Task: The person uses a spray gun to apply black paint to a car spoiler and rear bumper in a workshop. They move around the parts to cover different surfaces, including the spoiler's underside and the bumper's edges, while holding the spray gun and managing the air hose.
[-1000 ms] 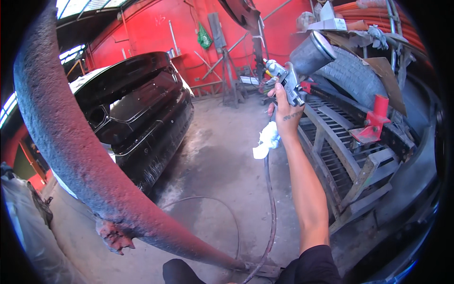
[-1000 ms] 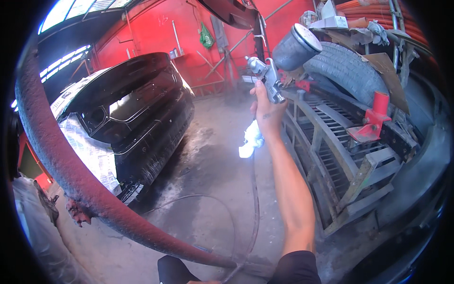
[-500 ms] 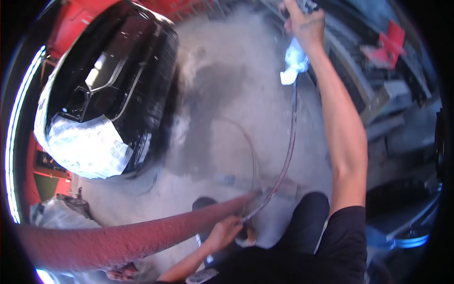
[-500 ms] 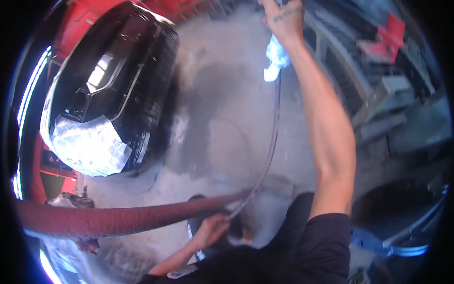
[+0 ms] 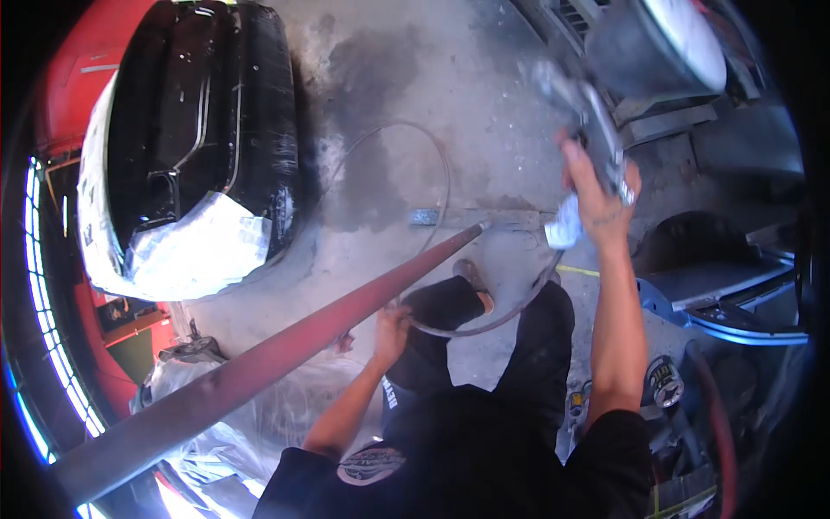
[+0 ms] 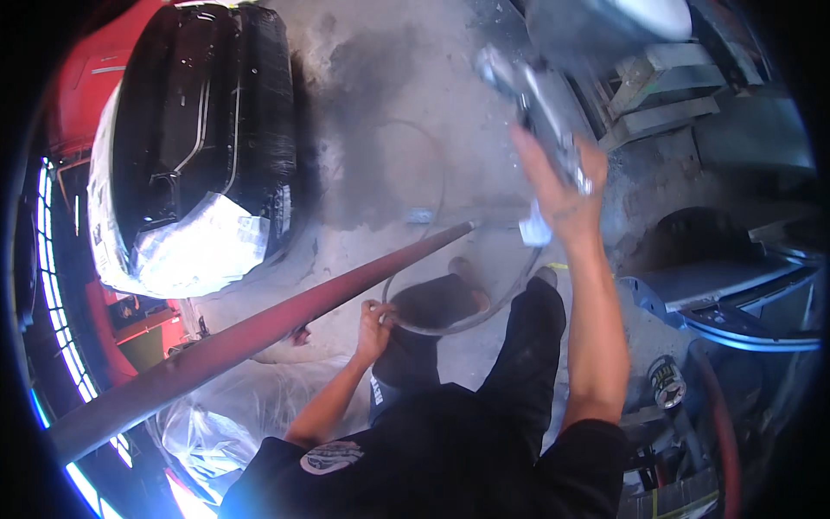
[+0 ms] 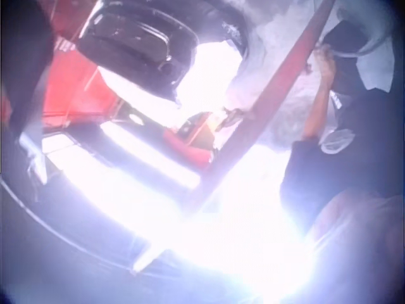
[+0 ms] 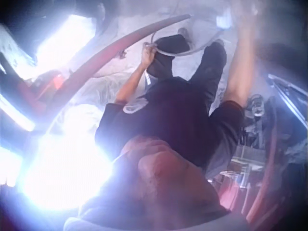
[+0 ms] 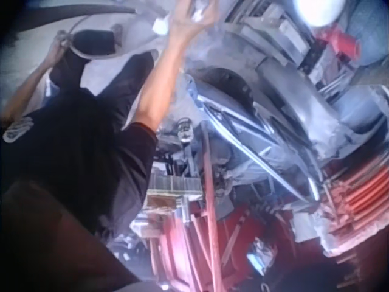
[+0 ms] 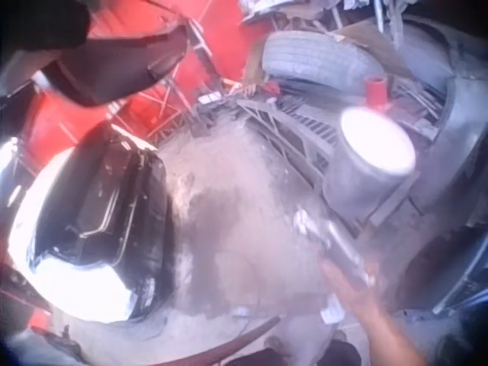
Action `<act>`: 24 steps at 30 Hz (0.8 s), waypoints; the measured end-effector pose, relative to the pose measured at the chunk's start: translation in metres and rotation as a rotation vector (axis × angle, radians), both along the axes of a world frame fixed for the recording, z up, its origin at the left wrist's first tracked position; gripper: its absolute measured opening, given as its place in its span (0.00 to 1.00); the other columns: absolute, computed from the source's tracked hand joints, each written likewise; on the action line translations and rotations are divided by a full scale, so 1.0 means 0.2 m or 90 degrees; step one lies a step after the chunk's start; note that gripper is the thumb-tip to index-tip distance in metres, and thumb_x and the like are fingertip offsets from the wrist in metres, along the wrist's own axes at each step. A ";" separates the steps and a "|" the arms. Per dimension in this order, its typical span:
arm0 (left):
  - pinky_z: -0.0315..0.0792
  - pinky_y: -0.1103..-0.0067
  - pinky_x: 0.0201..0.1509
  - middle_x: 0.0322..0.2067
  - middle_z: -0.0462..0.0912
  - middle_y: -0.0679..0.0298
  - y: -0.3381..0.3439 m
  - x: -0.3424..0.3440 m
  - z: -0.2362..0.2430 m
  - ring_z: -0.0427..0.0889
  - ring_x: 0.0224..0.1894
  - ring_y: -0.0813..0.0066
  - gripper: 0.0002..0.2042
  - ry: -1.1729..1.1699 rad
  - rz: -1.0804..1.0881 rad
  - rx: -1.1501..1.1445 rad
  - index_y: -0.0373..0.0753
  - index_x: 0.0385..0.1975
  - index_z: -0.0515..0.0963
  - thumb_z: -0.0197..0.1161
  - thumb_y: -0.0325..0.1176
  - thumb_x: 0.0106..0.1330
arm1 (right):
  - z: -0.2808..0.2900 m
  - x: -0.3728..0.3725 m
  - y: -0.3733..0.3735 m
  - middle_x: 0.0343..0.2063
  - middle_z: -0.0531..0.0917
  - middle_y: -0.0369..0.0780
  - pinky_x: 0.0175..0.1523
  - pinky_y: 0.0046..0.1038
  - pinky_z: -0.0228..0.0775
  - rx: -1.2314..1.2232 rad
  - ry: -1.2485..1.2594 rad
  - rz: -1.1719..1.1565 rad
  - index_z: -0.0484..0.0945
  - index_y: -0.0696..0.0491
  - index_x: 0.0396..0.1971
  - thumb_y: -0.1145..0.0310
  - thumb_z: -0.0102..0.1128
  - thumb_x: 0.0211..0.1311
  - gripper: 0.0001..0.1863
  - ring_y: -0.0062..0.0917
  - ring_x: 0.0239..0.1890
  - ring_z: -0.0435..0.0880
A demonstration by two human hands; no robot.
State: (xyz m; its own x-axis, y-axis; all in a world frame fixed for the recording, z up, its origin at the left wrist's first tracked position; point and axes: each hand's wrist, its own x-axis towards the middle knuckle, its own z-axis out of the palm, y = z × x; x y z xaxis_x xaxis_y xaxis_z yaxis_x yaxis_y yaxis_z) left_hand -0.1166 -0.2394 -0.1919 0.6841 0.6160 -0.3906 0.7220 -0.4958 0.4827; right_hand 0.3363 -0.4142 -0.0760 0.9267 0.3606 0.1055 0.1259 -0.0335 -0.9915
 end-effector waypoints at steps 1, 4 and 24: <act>0.79 0.63 0.53 0.43 0.83 0.46 0.02 -0.04 0.06 0.85 0.50 0.47 0.11 0.029 0.015 -0.014 0.37 0.47 0.84 0.64 0.23 0.66 | 0.04 -0.07 -0.09 0.23 0.84 0.35 0.31 0.23 0.70 -0.016 -0.007 0.005 0.88 0.61 0.38 0.68 0.71 0.65 0.11 0.15 0.25 0.79; 0.79 0.62 0.53 0.41 0.88 0.44 0.07 -0.24 0.16 0.87 0.47 0.48 0.14 0.042 0.024 0.022 0.37 0.50 0.83 0.62 0.24 0.65 | 0.07 -0.29 -0.33 0.33 0.89 0.42 0.40 0.27 0.79 -0.037 -0.008 0.042 0.85 0.63 0.51 0.72 0.70 0.63 0.17 0.23 0.33 0.87; 0.85 0.72 0.42 0.39 0.85 0.54 0.99 -0.31 0.43 0.90 0.38 0.60 0.32 -0.251 0.199 -0.323 0.31 0.75 0.58 0.60 0.20 0.72 | -0.14 -2.40 -0.12 0.48 0.88 0.46 0.60 0.38 0.76 -0.354 -0.196 0.008 0.83 0.57 0.56 0.72 0.77 0.55 0.26 0.40 0.51 0.87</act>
